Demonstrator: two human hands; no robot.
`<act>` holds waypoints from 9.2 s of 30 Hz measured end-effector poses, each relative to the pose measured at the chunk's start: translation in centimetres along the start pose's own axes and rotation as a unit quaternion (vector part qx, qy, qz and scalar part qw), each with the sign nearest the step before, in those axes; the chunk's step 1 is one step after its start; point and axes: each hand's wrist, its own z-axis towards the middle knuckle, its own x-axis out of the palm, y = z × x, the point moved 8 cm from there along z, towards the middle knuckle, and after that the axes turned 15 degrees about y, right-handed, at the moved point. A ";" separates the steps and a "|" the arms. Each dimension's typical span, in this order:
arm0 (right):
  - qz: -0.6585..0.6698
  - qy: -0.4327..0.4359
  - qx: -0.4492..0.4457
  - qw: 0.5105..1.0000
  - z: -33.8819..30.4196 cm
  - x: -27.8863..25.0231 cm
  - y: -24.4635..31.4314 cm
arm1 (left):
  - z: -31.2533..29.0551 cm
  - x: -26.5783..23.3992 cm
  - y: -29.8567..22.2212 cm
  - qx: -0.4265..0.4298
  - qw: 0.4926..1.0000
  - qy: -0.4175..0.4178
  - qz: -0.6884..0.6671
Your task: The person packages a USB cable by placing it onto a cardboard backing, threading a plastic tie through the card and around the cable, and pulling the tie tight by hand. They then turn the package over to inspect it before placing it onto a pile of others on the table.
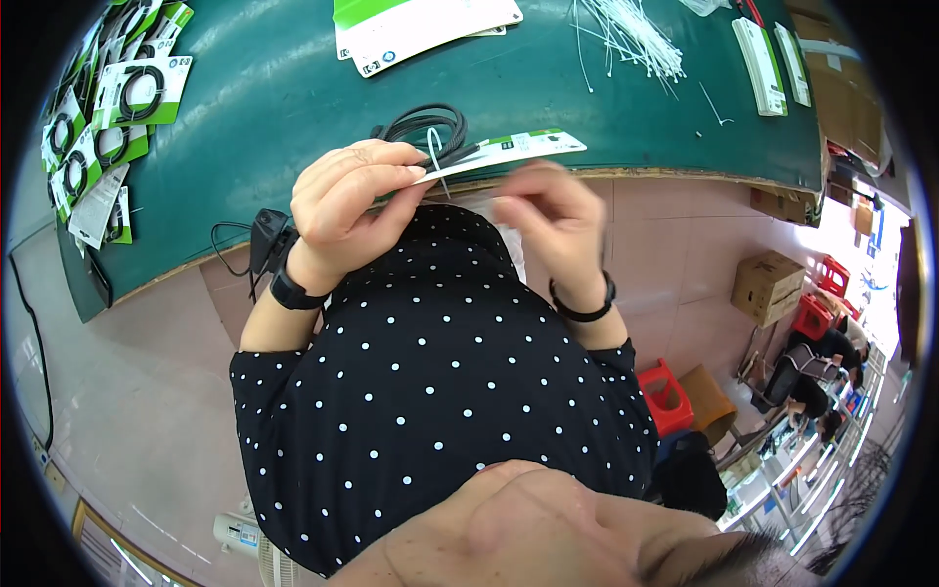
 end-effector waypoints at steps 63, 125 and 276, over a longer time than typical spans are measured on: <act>-0.035 0.085 0.036 0.995 1.9 3.7 -0.3 | -0.9 1.3 0.4 -0.077 0.995 0.055 -0.029; 0.036 0.045 0.077 0.995 2.2 3.6 -1.3 | -0.3 1.7 0.6 -0.091 0.995 0.039 -0.018; -0.387 -0.206 -0.141 0.888 -0.1 3.6 -3.7 | -3.5 7.7 10.4 -0.415 0.854 0.189 -0.250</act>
